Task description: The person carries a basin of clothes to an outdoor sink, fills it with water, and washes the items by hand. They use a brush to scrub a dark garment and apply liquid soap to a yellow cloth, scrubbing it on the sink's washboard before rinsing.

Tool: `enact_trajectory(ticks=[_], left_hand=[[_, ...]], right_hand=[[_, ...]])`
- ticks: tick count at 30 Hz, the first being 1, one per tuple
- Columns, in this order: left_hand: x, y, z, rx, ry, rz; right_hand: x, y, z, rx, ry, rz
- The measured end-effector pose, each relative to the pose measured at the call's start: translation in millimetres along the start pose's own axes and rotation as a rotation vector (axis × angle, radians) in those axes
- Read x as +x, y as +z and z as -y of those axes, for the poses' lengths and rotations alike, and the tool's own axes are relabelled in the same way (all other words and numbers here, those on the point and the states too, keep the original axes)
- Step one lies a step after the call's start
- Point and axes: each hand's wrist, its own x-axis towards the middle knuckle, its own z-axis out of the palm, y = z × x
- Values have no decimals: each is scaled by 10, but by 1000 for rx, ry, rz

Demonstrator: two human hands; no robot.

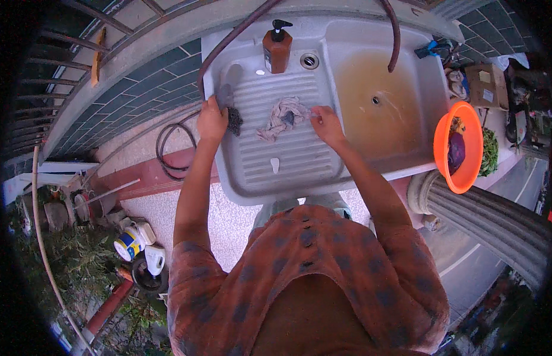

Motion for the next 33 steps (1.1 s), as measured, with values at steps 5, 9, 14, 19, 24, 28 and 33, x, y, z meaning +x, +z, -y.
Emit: enact_trajectory(ticks=[5, 9, 14, 19, 24, 28, 33], left_hand=[[125, 93, 17, 36, 4, -17], [212, 39, 53, 157, 85, -45], [174, -145, -116, 276, 95, -49], [-73, -18, -322, -135, 418, 11], [-212, 283, -681, -590, 485, 503], [-137, 297, -657, -926, 81, 769], [-79, -312, -730, -1474, -40, 802]], right_hand=[[176, 134, 88, -156, -31, 2], [264, 217, 210, -245, -38, -26], [340, 117, 305, -154, -167, -131], [189, -136, 715, 393, 72, 130], [208, -327, 971, 629, -10, 148], [265, -623, 1132, 775, 93, 133], [355, -771, 980, 987, 197, -10]])
